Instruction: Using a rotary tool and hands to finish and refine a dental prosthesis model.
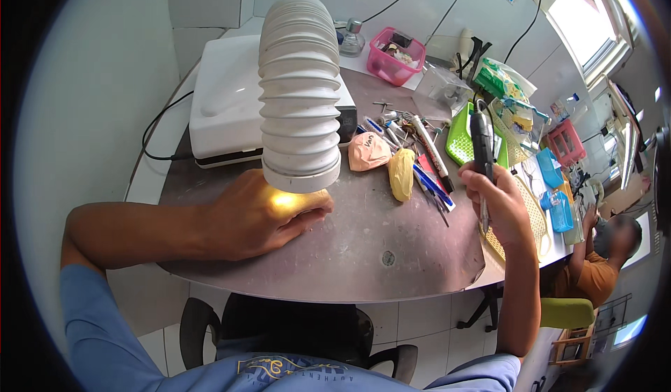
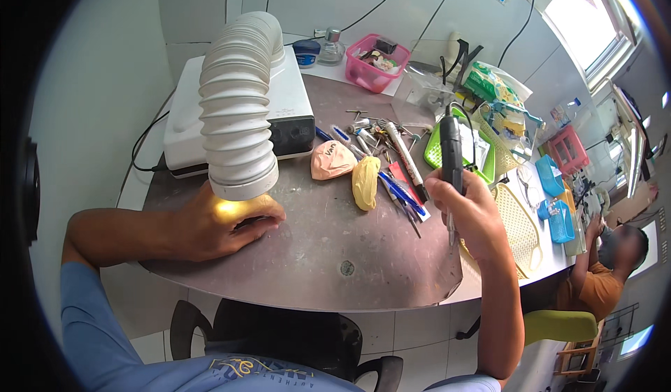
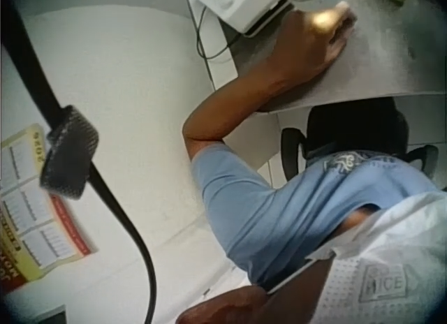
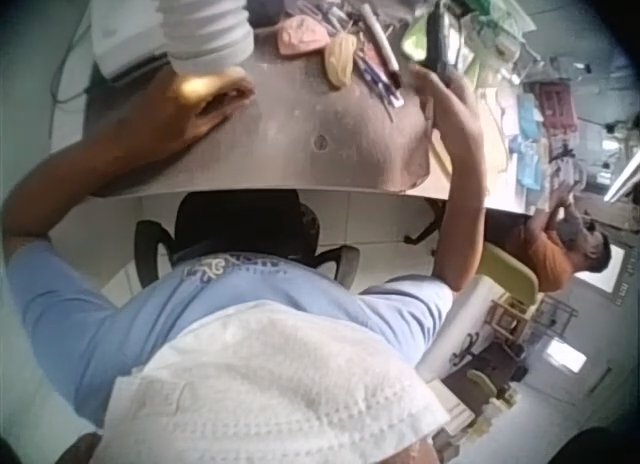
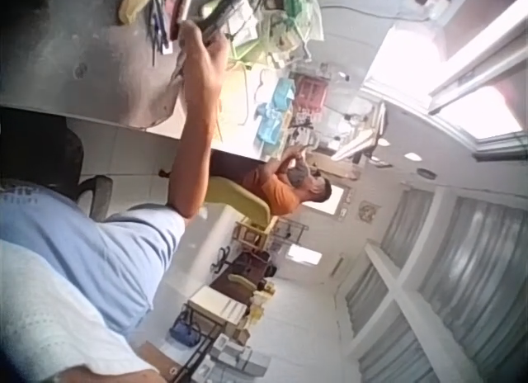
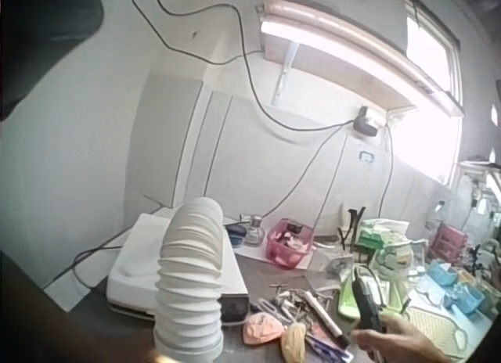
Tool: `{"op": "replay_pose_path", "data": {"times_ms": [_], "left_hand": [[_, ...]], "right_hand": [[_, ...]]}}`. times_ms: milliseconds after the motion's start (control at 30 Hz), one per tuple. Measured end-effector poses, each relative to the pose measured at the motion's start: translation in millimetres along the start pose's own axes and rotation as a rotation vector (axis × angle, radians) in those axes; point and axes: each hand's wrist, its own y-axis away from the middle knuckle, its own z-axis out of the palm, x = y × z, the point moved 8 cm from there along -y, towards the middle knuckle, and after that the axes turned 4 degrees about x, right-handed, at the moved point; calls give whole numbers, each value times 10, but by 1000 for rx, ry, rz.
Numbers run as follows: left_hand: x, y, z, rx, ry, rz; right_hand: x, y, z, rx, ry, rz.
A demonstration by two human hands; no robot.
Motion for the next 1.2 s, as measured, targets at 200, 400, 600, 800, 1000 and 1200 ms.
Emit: {"op": "replay_pose_path", "data": {"times_ms": [200, 400, 600, 800, 1000, 1200], "left_hand": [[32, -22, -8, 78, -169, 125], [26, 10, -68, 13, -364, -16], [-86, 16, 16, -37, -525, -94], [-117, -32, 23, -75, -640, -134], [-20, -73, -13, -37, -670, -96], [-61, -90, 54, -187, -612, -245]], "right_hand": [[129, 40, 52, 32, 468, -157], [45, 222, 196, 145, 691, -235], [91, 318, 210, 201, 772, -305], [163, 417, 216, 226, 720, -382], [172, 445, 216, 198, 670, -405], [201, 528, 164, 253, 669, -445]]}}
